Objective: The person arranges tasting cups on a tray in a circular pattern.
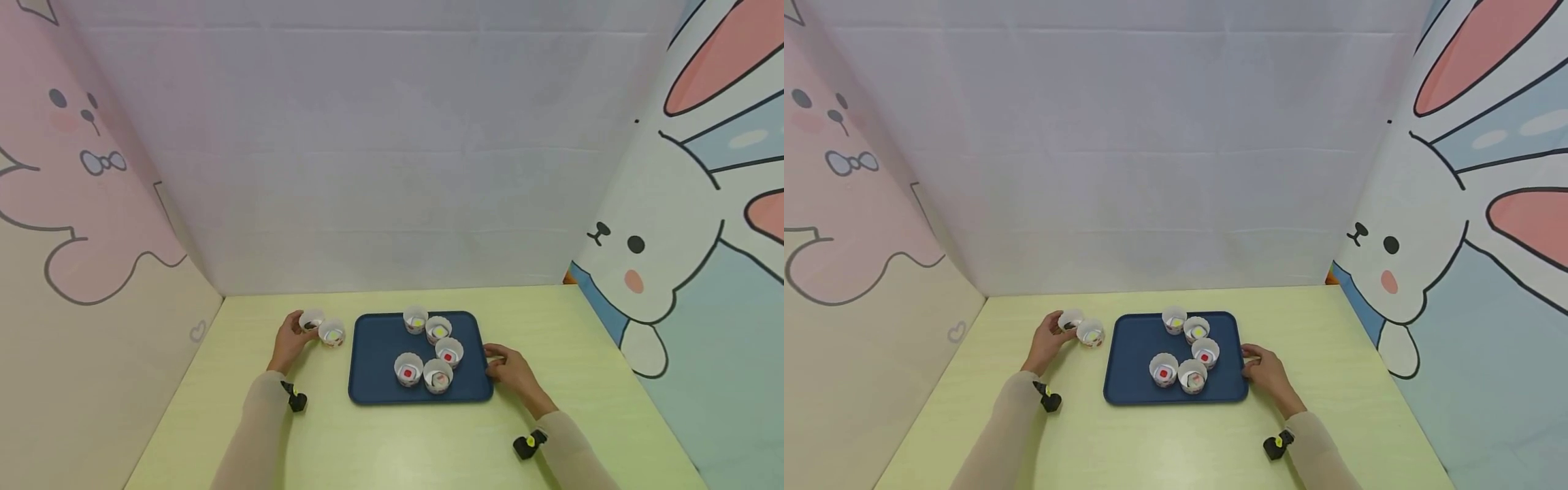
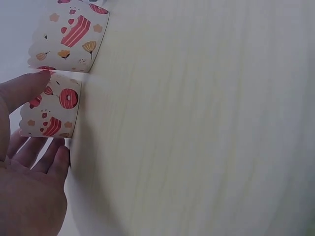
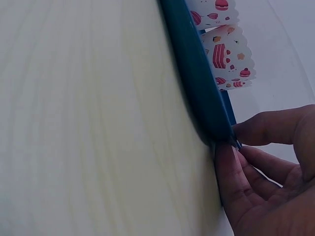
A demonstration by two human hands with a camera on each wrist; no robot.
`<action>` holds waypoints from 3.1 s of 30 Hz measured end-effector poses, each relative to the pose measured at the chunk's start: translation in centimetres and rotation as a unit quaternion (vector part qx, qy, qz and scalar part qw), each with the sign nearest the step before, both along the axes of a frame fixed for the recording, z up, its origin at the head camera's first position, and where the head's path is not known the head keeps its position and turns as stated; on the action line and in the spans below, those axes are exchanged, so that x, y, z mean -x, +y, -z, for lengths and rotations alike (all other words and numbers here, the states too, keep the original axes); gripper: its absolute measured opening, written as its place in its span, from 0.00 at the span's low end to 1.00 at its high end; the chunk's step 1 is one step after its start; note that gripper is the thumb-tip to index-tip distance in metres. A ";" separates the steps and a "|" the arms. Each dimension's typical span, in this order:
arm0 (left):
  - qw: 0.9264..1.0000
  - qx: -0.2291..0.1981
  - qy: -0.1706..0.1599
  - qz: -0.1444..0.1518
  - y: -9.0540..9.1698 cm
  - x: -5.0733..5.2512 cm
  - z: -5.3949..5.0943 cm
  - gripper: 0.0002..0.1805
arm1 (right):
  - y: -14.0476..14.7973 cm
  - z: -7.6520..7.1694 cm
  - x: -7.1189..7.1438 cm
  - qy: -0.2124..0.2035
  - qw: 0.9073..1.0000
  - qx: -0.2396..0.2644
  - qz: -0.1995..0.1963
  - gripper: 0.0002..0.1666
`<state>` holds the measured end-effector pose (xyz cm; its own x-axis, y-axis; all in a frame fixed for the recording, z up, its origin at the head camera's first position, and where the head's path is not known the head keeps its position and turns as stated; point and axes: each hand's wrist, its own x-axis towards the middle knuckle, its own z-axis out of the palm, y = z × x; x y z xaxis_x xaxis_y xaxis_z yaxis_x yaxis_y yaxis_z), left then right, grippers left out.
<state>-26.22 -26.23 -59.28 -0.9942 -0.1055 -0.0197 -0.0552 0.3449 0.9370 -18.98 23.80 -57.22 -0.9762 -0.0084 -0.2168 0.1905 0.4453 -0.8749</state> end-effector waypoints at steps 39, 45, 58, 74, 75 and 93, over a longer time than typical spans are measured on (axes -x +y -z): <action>0.997 0.055 -0.018 -0.043 -0.1 0.5 0.0 0.36 | 0.0 0.1 -0.2 0.007 1.000 -0.003 0.004 0.35; 0.996 0.061 -0.018 -0.062 -0.5 0.3 -0.6 0.36 | 0.0 0.3 0.0 0.012 1.000 -0.011 0.002 0.35; 0.997 0.052 0.015 -0.059 -0.5 -0.5 -2.8 0.35 | -0.1 0.2 0.0 0.011 1.000 -0.013 0.010 0.35; 0.997 0.060 0.045 -0.009 0.8 -2.0 -6.5 0.37 | -0.1 0.0 -0.2 0.010 1.000 -0.014 0.010 0.34; 0.997 0.059 0.049 -0.006 1.0 -2.0 -6.8 0.37 | -0.1 0.0 -0.2 0.009 1.000 -0.014 0.011 0.35; 0.991 0.065 0.105 0.046 5.8 -3.9 -10.7 0.35 | -0.2 0.1 -0.2 0.012 1.000 -0.014 0.011 0.35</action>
<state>-22.35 -20.39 -48.60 -0.9805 -0.0019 0.1967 0.1740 0.4579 0.8718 -18.77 23.56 -57.33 -0.9808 0.0193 -0.1938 0.1804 0.4647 -0.8669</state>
